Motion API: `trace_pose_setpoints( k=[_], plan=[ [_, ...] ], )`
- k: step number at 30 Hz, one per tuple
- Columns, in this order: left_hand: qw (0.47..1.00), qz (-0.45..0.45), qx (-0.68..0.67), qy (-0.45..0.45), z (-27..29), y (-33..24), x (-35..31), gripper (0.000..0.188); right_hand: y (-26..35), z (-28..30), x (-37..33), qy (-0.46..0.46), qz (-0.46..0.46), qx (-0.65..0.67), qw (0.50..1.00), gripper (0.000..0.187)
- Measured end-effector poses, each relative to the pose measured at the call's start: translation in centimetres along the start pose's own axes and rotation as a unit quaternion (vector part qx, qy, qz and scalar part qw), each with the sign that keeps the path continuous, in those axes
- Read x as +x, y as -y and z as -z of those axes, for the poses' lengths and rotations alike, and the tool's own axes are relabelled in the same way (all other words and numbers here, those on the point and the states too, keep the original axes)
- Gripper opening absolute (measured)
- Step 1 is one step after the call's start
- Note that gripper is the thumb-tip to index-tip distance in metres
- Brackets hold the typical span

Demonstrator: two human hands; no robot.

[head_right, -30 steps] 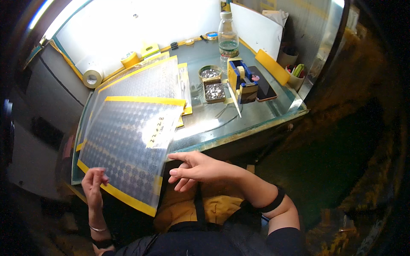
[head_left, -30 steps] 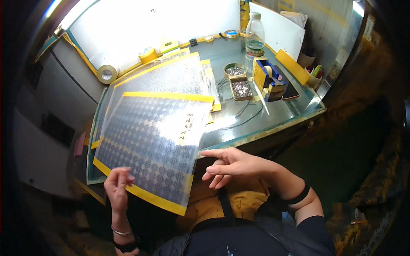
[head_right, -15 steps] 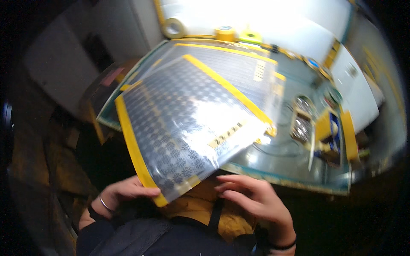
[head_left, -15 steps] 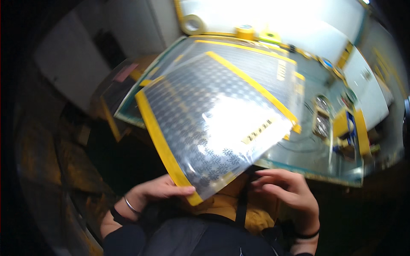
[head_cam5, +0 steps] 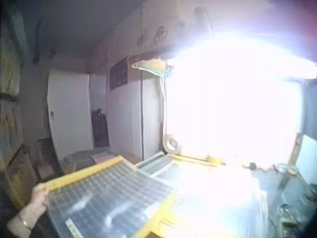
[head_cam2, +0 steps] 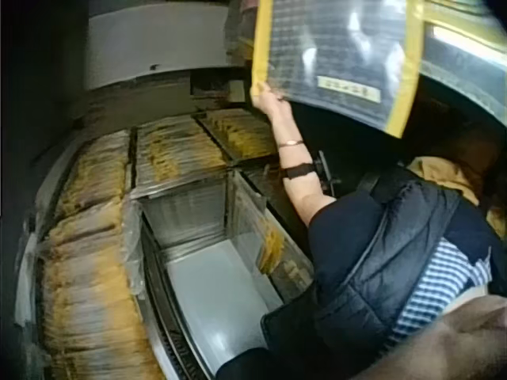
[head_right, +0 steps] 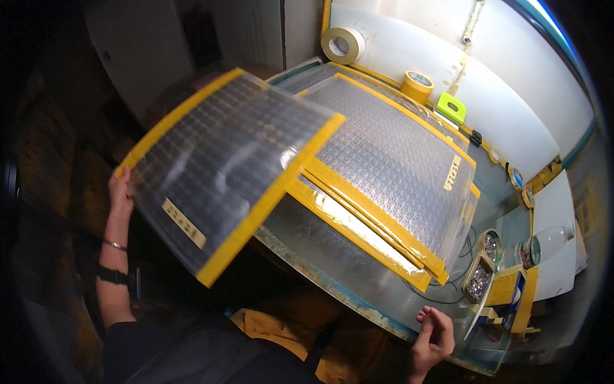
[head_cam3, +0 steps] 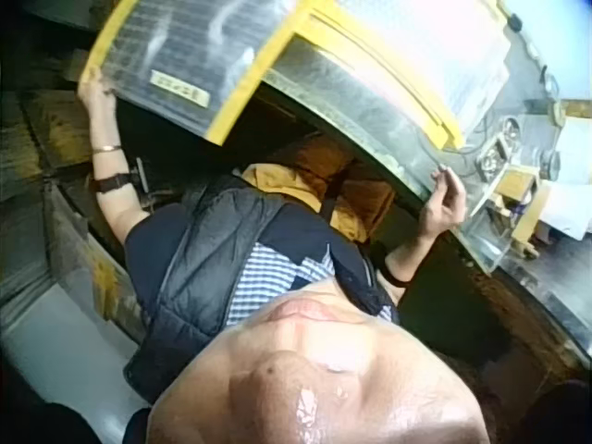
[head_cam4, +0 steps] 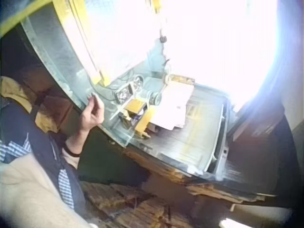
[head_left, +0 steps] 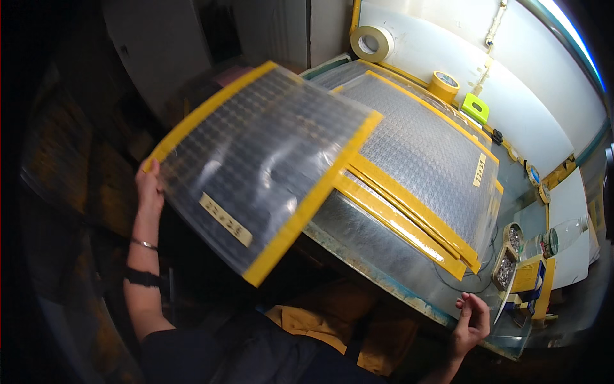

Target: The recorder prepares and inspects patterned film sheets on a light table.

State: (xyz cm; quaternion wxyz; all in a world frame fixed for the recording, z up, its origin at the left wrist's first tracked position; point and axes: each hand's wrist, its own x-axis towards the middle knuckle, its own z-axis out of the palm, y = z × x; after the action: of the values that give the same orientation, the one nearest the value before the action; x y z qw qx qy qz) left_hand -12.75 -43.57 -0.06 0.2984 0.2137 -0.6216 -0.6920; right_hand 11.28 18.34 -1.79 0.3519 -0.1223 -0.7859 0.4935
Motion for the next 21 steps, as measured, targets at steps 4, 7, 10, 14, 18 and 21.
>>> trace_pose_setpoints(
  k=[4, 7, 10, 14, 18, 21],
  plan=[
    [0.987, -0.103, -0.092, -0.088, -1.1, 0.6, 8.2, 0.015, 0.5, -0.6, -0.1, -0.007, 0.038, -0.06, 0.997, 0.012],
    [0.978, -0.097, -0.066, -0.174, -3.2, 1.3, 12.1, 0.017, 0.3, -0.4, 0.0, -0.019, 0.01, -0.044, 0.999, 0.013],
    [0.968, -0.091, -0.105, -0.208, -4.7, 2.8, 15.2, 0.022, -0.2, -0.3, 0.0, -0.02, 0.007, -0.052, 0.998, 0.014],
    [0.961, -0.047, -0.166, -0.215, -5.7, 6.7, 16.7, 0.03, -1.3, -0.2, -0.2, -0.038, 0.01, -0.042, 0.998, 0.013],
    [0.988, 0.09, -0.059, -0.114, -5.4, 13.5, 16.0, 0.027, -0.9, -0.5, -0.3, -0.053, 0.014, -0.062, 0.997, 0.013],
    [0.978, 0.207, -0.036, -0.011, -2.2, 18.8, 18.6, 0.012, 0.5, -1.3, -0.4, -0.048, 0.006, -0.08, 0.996, 0.013]
  ],
)
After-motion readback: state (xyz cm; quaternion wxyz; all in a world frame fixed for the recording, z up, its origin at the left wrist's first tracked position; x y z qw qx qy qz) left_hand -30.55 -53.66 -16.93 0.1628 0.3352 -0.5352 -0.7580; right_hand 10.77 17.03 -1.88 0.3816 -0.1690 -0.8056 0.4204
